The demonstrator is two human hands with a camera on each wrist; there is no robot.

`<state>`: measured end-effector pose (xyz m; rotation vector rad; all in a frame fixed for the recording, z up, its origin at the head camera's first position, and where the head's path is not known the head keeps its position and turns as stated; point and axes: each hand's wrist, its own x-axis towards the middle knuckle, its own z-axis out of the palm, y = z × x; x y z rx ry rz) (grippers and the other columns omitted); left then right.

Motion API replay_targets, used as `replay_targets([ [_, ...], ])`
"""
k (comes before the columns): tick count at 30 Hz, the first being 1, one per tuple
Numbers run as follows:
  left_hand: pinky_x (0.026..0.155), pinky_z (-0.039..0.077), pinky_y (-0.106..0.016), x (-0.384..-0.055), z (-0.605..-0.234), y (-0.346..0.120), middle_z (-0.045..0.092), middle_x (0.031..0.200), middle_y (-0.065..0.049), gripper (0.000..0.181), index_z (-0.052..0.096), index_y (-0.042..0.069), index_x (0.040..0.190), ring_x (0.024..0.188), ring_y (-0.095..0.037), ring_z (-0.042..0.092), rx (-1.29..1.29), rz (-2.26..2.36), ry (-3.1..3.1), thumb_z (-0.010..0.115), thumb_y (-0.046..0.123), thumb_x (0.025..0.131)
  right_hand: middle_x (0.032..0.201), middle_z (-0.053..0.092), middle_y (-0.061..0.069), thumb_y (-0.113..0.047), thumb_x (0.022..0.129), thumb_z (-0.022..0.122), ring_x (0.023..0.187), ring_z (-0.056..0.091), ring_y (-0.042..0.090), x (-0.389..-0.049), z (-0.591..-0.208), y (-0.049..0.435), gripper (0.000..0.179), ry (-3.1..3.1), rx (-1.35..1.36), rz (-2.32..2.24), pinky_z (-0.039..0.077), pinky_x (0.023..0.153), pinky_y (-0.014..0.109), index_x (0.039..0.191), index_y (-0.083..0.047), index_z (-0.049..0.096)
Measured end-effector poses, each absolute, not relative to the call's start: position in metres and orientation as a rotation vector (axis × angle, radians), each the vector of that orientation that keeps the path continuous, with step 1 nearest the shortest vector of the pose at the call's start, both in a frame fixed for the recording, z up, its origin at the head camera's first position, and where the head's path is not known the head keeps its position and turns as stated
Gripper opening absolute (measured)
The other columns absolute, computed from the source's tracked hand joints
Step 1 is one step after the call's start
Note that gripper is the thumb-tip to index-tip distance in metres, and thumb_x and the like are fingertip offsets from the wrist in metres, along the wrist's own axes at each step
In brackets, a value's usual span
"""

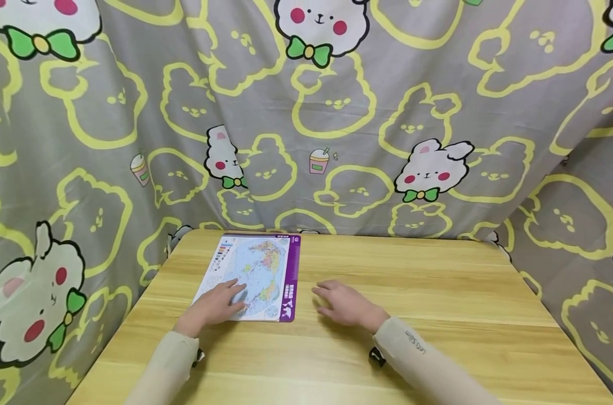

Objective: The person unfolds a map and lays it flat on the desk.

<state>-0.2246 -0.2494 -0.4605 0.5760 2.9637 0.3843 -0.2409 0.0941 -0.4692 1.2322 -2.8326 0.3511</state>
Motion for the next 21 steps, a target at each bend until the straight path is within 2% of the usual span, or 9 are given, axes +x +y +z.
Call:
replay_targets([
  [14,0.103,0.027,-0.061,-0.224,-0.461,-0.294,0.032,0.142,-0.034,0.062,0.049,-0.005,0.134,0.128,-0.052,0.031,0.594,0.515,2.911,0.069,0.027,0.085,0.137,0.049,0.012,-0.035,0.091,0.062,0.127,0.045,0.026,-0.236,-0.460,0.040,0.052,-2.804,1.349,0.248,0.037,0.104,0.037,0.135,-0.009,0.053],
  [21,0.105,0.022,-0.060,-0.225,-0.464,-0.300,0.029,0.142,-0.036,0.063,0.047,-0.008,0.133,0.130,-0.054,0.025,0.556,0.491,2.884,0.067,0.028,0.086,0.141,0.046,0.012,-0.038,0.093,0.059,0.130,0.042,0.025,-0.235,-0.466,0.020,0.051,-2.773,1.452,0.158,0.035,0.105,0.034,0.135,-0.010,0.053],
])
